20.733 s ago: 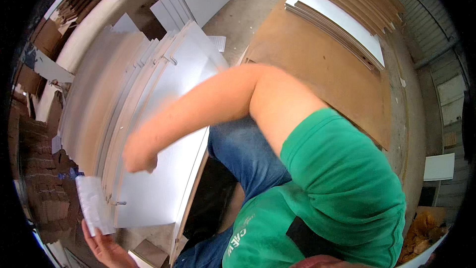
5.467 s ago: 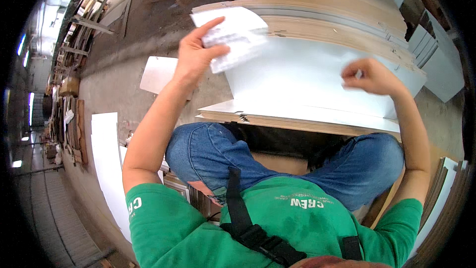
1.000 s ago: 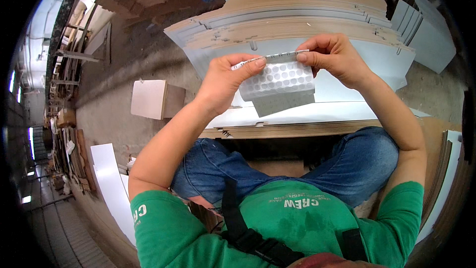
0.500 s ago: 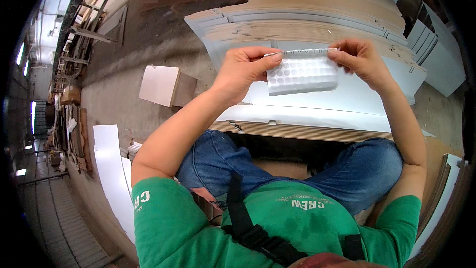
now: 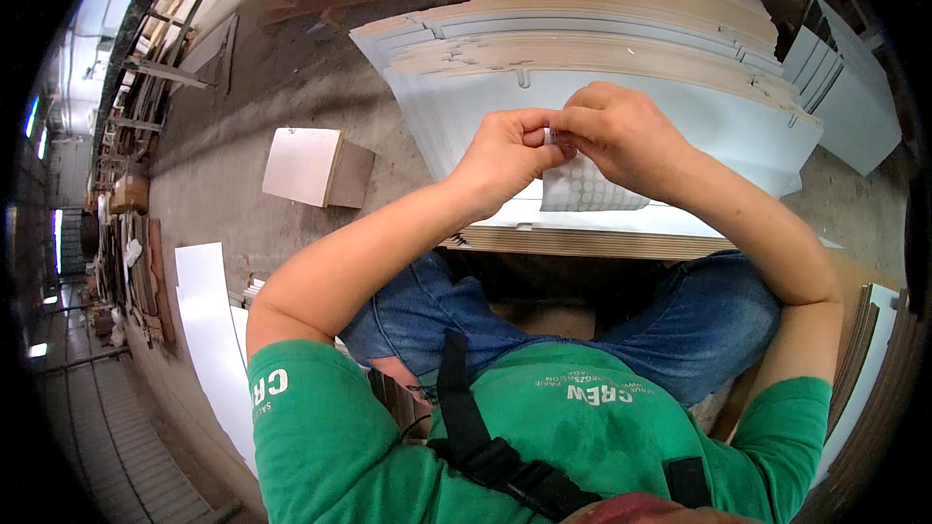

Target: The person sits on the floor and repeatedly picks up small white plastic clips from a stack, peels off backing paper, and places them onto the edges of large white panels. The person handles the panels and clips one at a time, stacking the prepared panels as they work.

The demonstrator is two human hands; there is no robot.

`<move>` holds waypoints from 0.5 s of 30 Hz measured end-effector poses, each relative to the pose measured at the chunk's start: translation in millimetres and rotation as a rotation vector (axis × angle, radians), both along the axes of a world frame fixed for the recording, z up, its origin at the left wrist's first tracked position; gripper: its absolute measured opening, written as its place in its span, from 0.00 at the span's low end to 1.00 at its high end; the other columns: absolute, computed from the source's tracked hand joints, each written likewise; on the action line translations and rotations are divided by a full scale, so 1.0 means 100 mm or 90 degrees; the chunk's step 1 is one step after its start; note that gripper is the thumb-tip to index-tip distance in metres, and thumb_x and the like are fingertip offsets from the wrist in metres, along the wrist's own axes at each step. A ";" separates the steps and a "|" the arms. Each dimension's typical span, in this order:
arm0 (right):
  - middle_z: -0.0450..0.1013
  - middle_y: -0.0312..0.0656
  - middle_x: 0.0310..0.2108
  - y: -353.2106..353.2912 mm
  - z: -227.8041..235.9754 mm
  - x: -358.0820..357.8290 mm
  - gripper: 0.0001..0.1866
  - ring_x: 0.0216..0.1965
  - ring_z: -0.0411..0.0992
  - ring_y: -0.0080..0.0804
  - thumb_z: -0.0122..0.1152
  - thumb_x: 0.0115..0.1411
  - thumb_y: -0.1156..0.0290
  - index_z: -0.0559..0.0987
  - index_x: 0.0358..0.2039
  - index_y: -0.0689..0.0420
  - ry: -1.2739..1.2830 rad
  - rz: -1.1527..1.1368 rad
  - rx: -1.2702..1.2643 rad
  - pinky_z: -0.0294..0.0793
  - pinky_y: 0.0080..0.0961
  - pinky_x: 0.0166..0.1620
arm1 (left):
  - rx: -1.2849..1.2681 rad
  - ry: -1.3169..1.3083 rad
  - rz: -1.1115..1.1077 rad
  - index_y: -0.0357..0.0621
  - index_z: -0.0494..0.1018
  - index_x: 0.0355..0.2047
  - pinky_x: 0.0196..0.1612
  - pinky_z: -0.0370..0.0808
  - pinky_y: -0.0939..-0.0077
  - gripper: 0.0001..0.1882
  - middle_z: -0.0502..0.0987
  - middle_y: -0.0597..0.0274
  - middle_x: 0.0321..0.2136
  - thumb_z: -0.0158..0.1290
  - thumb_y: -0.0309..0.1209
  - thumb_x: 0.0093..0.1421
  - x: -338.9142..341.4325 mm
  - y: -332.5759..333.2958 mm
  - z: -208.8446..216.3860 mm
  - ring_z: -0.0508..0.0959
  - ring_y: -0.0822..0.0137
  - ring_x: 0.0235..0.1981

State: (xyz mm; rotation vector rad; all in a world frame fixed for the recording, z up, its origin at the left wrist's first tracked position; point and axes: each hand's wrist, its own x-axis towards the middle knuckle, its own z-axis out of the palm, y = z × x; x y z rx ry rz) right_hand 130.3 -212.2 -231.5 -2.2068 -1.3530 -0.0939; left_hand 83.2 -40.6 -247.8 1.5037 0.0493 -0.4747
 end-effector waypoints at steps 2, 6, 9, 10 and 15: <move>0.70 0.42 0.24 0.03 -0.03 -0.03 0.08 0.30 0.69 0.39 0.56 0.41 0.77 0.74 0.26 0.57 -0.035 -0.002 -0.009 0.71 0.32 0.31 | -0.015 0.022 -0.010 0.36 0.71 0.39 0.37 0.71 0.85 0.12 0.75 0.64 0.32 0.52 0.19 0.52 0.00 0.02 -0.05 0.74 0.76 0.33; 0.68 0.42 0.23 0.09 -0.08 -0.17 0.05 0.30 0.68 0.38 0.55 0.40 0.75 0.71 0.21 0.58 -0.159 -0.014 -0.053 0.72 0.29 0.31 | -0.095 0.125 0.007 0.33 0.71 0.39 0.33 0.71 0.83 0.13 0.75 0.61 0.30 0.49 0.17 0.51 -0.01 0.08 -0.13 0.74 0.73 0.30; 0.67 0.42 0.23 0.10 -0.16 -0.26 0.06 0.30 0.67 0.36 0.55 0.39 0.73 0.71 0.21 0.59 -0.215 -0.010 -0.073 0.72 0.27 0.30 | -0.153 0.196 0.013 0.31 0.69 0.42 0.37 0.72 0.81 0.16 0.74 0.57 0.33 0.49 0.18 0.51 -0.02 0.06 -0.07 0.75 0.70 0.33; 0.66 0.42 0.23 0.11 -0.18 -0.27 0.07 0.30 0.66 0.36 0.55 0.39 0.73 0.71 0.21 0.59 -0.225 -0.011 -0.077 0.72 0.26 0.30 | -0.157 0.186 0.006 0.31 0.68 0.43 0.37 0.72 0.80 0.17 0.74 0.57 0.33 0.50 0.19 0.51 -0.01 0.08 -0.10 0.75 0.69 0.34; 0.71 0.39 0.29 -0.06 -0.23 0.06 0.07 0.32 0.70 0.30 0.51 0.56 0.74 0.74 0.35 0.58 0.361 -0.024 0.040 0.71 0.20 0.35 | 0.042 0.057 -0.008 0.33 0.65 0.48 0.38 0.69 0.78 0.25 0.75 0.61 0.31 0.56 0.26 0.49 0.11 0.34 -0.17 0.74 0.71 0.32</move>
